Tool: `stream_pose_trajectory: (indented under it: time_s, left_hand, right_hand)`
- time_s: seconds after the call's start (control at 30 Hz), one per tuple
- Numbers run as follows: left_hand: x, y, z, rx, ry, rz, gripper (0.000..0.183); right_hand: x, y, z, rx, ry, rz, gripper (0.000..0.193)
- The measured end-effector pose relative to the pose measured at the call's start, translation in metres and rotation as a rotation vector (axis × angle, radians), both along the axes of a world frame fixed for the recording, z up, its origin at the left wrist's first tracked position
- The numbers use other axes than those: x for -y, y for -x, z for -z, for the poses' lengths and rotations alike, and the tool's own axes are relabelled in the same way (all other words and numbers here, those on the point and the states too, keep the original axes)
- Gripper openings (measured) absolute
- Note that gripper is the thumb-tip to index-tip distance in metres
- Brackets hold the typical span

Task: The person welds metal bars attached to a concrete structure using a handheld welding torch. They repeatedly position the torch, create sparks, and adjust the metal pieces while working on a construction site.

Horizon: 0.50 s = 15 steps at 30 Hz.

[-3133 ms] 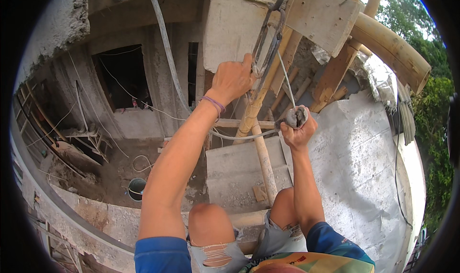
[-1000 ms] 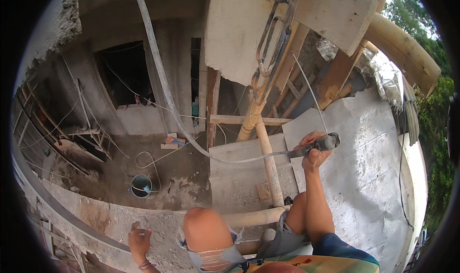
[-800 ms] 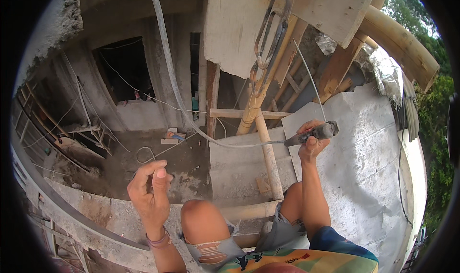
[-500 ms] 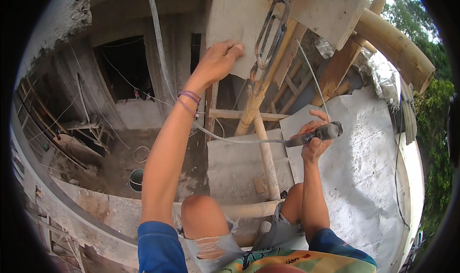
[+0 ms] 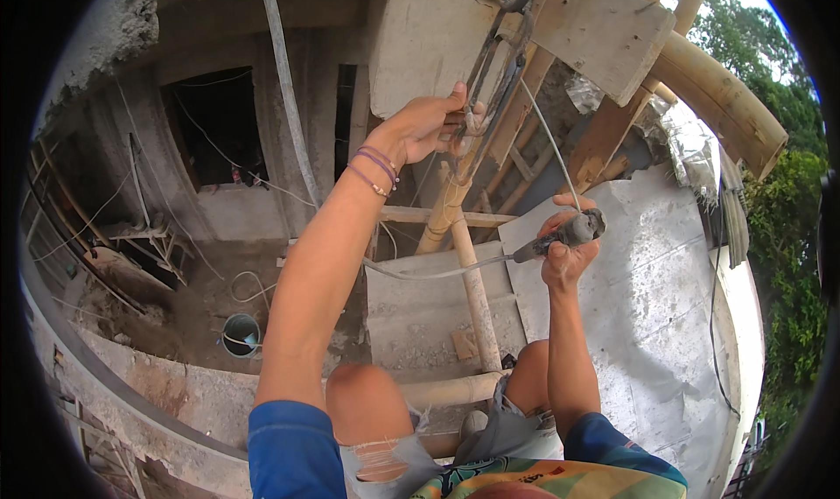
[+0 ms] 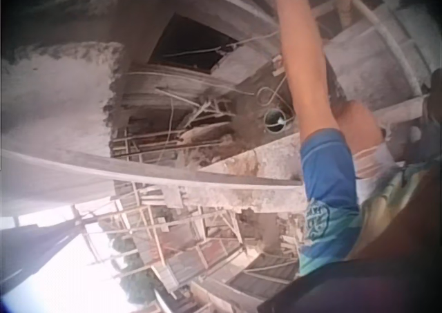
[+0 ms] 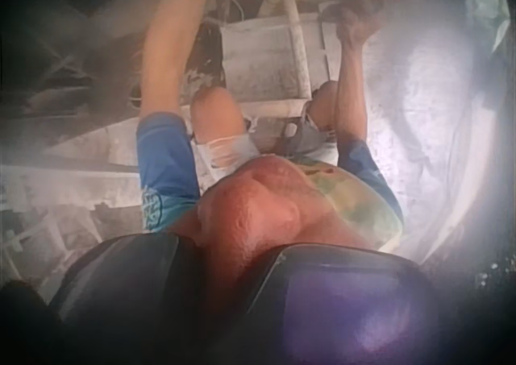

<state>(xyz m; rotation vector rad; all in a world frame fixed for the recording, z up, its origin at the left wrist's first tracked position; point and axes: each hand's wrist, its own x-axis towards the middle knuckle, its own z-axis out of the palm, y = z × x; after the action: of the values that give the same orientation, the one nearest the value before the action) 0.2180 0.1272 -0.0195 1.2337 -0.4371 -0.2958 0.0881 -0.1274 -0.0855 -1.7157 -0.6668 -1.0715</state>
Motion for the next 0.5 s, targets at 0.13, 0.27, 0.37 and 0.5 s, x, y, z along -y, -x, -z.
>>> stream_pose_trajectory:
  time_s: [0.13,0.27,0.37,0.5]
  left_hand:
    - [0.001,-0.005,-0.002,-0.077,0.002,-0.033,0.051]
    - [0.001,-0.006,-0.002,-0.092,0.024,-0.016,0.052]
    - [-0.001,-0.006,-0.002,-0.085,0.009,0.016,0.053]
    - [-0.002,-0.005,-0.002,-0.072,0.025,0.023,0.054]
  right_hand:
    - [-0.003,-0.013,-0.004,0.111,0.073,0.043,0.071]
    - [-0.007,-0.018,-0.007,0.152,0.085,0.060,0.067]
    - [-0.010,-0.018,-0.010,0.146,0.071,0.041,0.066]
    - [-0.012,-0.020,-0.014,0.158,0.093,0.045,0.066]
